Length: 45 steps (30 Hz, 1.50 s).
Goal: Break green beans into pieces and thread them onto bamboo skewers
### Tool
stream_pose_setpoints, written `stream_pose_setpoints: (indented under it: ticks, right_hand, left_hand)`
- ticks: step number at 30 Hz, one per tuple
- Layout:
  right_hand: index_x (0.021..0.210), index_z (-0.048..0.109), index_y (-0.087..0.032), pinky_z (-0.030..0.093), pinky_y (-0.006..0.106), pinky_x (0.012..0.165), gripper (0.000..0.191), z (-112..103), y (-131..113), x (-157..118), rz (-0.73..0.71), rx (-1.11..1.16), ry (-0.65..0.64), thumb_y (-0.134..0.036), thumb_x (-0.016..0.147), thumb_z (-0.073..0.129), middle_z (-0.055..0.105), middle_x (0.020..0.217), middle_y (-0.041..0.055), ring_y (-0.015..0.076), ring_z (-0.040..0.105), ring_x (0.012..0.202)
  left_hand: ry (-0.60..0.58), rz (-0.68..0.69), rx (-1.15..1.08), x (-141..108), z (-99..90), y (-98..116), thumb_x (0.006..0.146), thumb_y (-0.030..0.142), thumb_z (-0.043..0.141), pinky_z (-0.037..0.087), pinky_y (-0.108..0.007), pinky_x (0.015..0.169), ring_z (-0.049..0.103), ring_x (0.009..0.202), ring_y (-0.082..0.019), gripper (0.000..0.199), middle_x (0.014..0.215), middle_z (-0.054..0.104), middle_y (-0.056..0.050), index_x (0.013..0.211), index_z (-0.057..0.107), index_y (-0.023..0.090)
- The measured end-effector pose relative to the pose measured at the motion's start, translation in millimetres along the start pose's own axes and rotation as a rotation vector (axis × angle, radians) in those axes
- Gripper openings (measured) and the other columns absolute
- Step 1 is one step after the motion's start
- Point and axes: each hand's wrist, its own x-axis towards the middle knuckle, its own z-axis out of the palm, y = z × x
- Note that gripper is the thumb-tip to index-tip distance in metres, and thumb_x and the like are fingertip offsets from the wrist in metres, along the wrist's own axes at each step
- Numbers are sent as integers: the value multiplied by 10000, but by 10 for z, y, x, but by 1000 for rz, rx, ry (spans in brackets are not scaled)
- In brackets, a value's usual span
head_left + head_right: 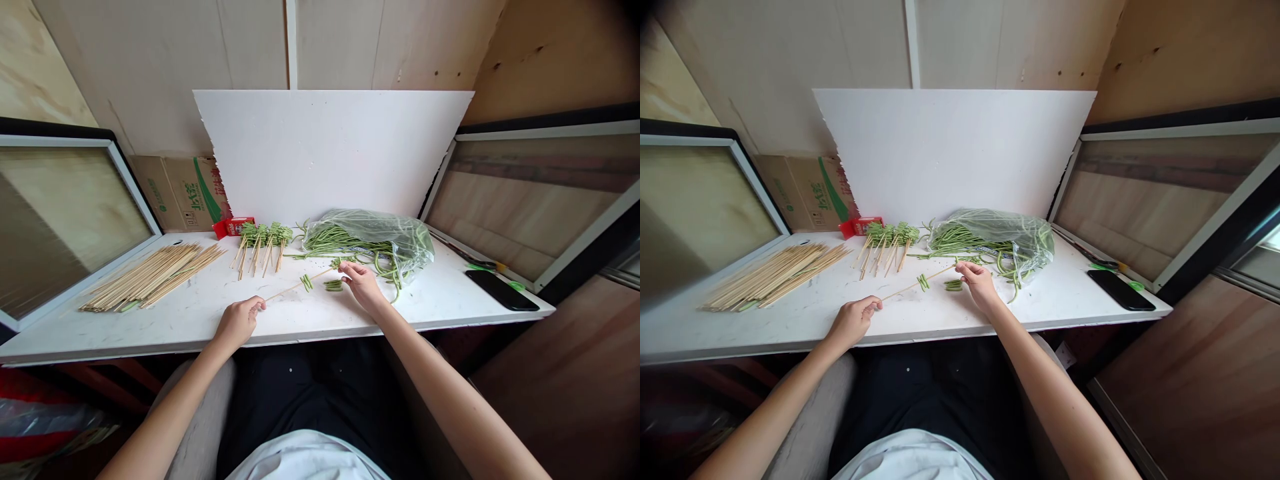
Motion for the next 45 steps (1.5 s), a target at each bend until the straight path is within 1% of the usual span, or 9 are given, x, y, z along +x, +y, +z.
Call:
stream_pose_setpoints:
  ticks: [9, 16, 22, 28, 30, 33, 37, 41, 45]
  right_hand:
    - [906, 810, -236, 488, 321, 725, 362, -2, 99, 23, 17, -24, 58, -541, 724, 876, 743, 987, 89, 229, 663, 914]
    - [811, 803, -229, 446, 318, 698, 315, 20, 56, 24, -45, -9, 32, -515, 715, 891, 721, 870, 49, 174, 582, 746]
    - [793, 798, -223, 440, 329, 757, 292, -5, 5, 12, -113, -53, -32, -498, 743, 882, 719, 858, 46, 184, 570, 788]
    - [821, 806, -226, 451, 341, 788, 289, -4, -50, 7, -128, -33, -44, -485, 727, 893, 716, 833, 41, 189, 571, 786]
    - [797, 794, -225, 447, 335, 774, 289, 25, -62, 17, -136, -28, -21, -494, 732, 881, 708, 826, 45, 189, 564, 781]
    - [765, 774, -222, 444, 330, 736, 329, 76, -48, 37, -114, -23, 63, -537, 726, 858, 693, 798, 54, 193, 549, 754]
    - [725, 759, -222, 442, 335, 745, 326, 98, 3, 49, -80, 20, 111, -524, 692, 876, 681, 768, 49, 202, 560, 764]
    - [717, 761, -222, 430, 338, 757, 313, 87, 15, 45, -74, 42, 109, -504, 685, 892, 680, 761, 40, 196, 553, 760]
    - [757, 772, -224, 424, 338, 752, 329, 108, -13, 20, -85, 46, 84, -520, 686, 896, 679, 788, 41, 193, 542, 762]
  left_hand:
    - [15, -6, -1, 2, -10, 17, 930, 190, 460, 472, -264, 723, 720, 808, -206, 282, 847, 775, -20, 936, 737, 246]
    - [17, -6, -35, 9, 25, -35, 911, 168, 466, 485, -265, 723, 732, 818, -206, 282, 855, 782, -17, 923, 735, 251]
    - [33, 8, -50, 15, 64, -97, 880, 156, 471, 508, -269, 729, 743, 808, -213, 281, 846, 788, -22, 901, 735, 250]
    - [43, 38, -23, 17, 83, -123, 926, 214, 457, 496, -257, 672, 736, 749, -200, 269, 813, 776, -6, 891, 720, 256]
    - [68, 49, -32, 20, 91, -118, 976, 280, 443, 495, -261, 658, 729, 726, -198, 285, 804, 770, -4, 956, 727, 260]
    - [186, 69, -74, 19, 95, -93, 1017, 398, 469, 512, -266, 684, 741, 779, -202, 295, 910, 790, -21, 1093, 717, 258]
    - [319, 79, -84, -5, 91, -59, 996, 507, 555, 512, -272, 706, 721, 753, -193, 311, 995, 795, -37, 983, 717, 242]
    - [319, 66, -99, -25, 90, -59, 1000, 496, 542, 504, -267, 684, 708, 708, -193, 324, 835, 785, -21, 938, 741, 247]
    - [301, 58, -109, -25, 104, -87, 1000, 427, 514, 505, -263, 676, 709, 700, -190, 302, 790, 771, -13, 942, 747, 245]
